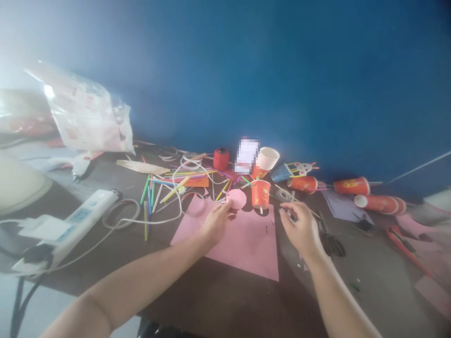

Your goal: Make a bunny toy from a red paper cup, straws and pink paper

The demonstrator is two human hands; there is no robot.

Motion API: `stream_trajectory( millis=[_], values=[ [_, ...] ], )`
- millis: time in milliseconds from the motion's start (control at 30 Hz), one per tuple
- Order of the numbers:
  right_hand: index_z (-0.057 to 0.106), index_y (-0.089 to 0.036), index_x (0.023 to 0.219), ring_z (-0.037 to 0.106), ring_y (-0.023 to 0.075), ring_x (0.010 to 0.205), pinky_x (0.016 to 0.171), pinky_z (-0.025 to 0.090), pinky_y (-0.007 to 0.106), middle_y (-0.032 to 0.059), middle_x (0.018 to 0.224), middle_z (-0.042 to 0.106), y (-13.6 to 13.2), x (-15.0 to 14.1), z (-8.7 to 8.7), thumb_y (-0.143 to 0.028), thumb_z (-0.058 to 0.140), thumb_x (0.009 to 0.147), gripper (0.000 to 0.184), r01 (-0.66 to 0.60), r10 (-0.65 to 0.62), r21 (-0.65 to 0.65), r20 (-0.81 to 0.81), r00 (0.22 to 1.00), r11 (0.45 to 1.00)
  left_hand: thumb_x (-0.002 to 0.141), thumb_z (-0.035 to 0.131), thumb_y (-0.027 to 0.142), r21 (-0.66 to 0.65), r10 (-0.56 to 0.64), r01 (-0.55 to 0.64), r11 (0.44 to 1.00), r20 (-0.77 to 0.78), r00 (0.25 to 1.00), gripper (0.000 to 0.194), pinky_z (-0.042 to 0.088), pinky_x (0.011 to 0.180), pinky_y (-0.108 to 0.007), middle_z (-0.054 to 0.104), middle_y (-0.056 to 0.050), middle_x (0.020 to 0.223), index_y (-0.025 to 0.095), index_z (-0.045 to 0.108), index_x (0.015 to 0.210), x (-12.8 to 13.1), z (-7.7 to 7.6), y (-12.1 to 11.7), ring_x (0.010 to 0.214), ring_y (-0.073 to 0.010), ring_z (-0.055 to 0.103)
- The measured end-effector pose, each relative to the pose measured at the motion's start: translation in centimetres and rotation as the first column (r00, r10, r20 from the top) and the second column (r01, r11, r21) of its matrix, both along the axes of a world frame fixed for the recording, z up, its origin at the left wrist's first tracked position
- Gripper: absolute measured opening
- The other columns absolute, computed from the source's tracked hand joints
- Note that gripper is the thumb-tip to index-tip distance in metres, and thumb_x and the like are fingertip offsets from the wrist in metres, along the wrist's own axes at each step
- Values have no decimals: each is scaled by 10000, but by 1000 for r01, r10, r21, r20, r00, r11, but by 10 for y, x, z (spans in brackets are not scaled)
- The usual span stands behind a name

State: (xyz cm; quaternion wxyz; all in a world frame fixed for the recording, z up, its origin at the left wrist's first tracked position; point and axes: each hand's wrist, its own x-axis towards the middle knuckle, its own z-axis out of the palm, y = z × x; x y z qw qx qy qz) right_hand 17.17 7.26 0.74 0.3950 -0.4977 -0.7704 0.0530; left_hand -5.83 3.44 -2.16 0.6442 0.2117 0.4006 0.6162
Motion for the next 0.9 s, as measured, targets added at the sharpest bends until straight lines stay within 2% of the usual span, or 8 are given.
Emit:
stream_trajectory(
  millis=[100, 167, 267, 433, 500, 667, 800, 900],
  values=[
    [630, -180, 946, 611, 181, 780, 733, 497, 336, 70, 905, 646, -5, -30, 20, -263, 525, 826, 180, -185, 134, -218, -230, 964, 958, 754, 644, 397, 28, -103, 102, 994, 37, 994, 275, 398, 652, -261, 596, -48, 752, 122, 648, 759, 1, 0, -2, 688, -118, 514],
    [640, -168, 958, 623, 174, 744, 689, 503, 319, 55, 834, 668, -5, -46, 28, -290, 523, 839, 207, -318, 162, -390, -383, 910, 864, 739, 668, 373, 40, -214, 211, 977, 101, 972, 260, 397, 649, -266, 608, -56, 764, 117, 653, 776, 1, 3, -4, 689, -122, 520],
    [650, -158, 970, 629, 173, 772, 688, 505, 307, 46, 824, 679, -2, -63, 31, -316, 590, 801, 238, -587, 216, -508, -611, 762, 631, 734, 675, 383, 64, -388, 383, 922, 156, 908, 270, 418, 683, -295, 599, -49, 701, 124, 650, 803, -1, 12, -10, 669, -135, 536],
    [598, -126, 1071, 606, 151, 583, 541, 496, 283, 32, 685, 660, -7, -78, 20, -379, 634, 772, 393, -903, 202, -401, -881, 427, 154, 733, 656, 459, 194, -566, 535, 822, 178, 805, 327, 432, 644, -297, 506, 0, 546, 136, 623, 771, -6, 16, -15, 567, -122, 503],
    [585, -121, 1078, 603, 142, 542, 498, 486, 260, 33, 674, 653, -11, -82, 15, -379, 654, 761, 414, -936, 169, -346, -920, 353, 69, 715, 664, 484, 247, -593, 546, 801, 195, 781, 347, 431, 610, -288, 456, 26, 499, 147, 609, 779, -5, 15, -16, 530, -113, 471],
    [530, -202, 1131, 623, 137, 535, 435, 489, 235, 27, 791, 650, -18, -89, 12, -334, 697, 730, 454, -951, 54, -304, -950, 307, 57, 712, 632, 552, 274, -650, 592, 758, 236, 723, 440, 418, 563, -261, 373, 33, 450, 146, 519, 584, -3, 11, -18, 516, -101, 437],
    [588, -192, 848, 611, 127, 546, 409, 459, 217, 26, 821, 635, -19, -90, 17, -306, 703, 709, 214, -933, 46, -317, -943, 329, 172, 675, 668, 547, 231, -659, 618, 751, 218, 720, 433, 442, 564, -289, 414, 24, 450, 155, 519, 571, -3, 7, -17, 527, -122, 472],
    [574, -188, 761, 580, 123, 523, 471, 465, 251, -11, 691, 609, -15, -85, 26, -288, 678, 719, 150, -884, 75, -374, -910, 408, 279, 672, 697, 493, 74, -533, 528, 846, 127, 837, 352, 449, 585, -290, 545, -2, 570, 162, 587, 716, -4, 4, -11, 579, -136, 533]
  ],
)
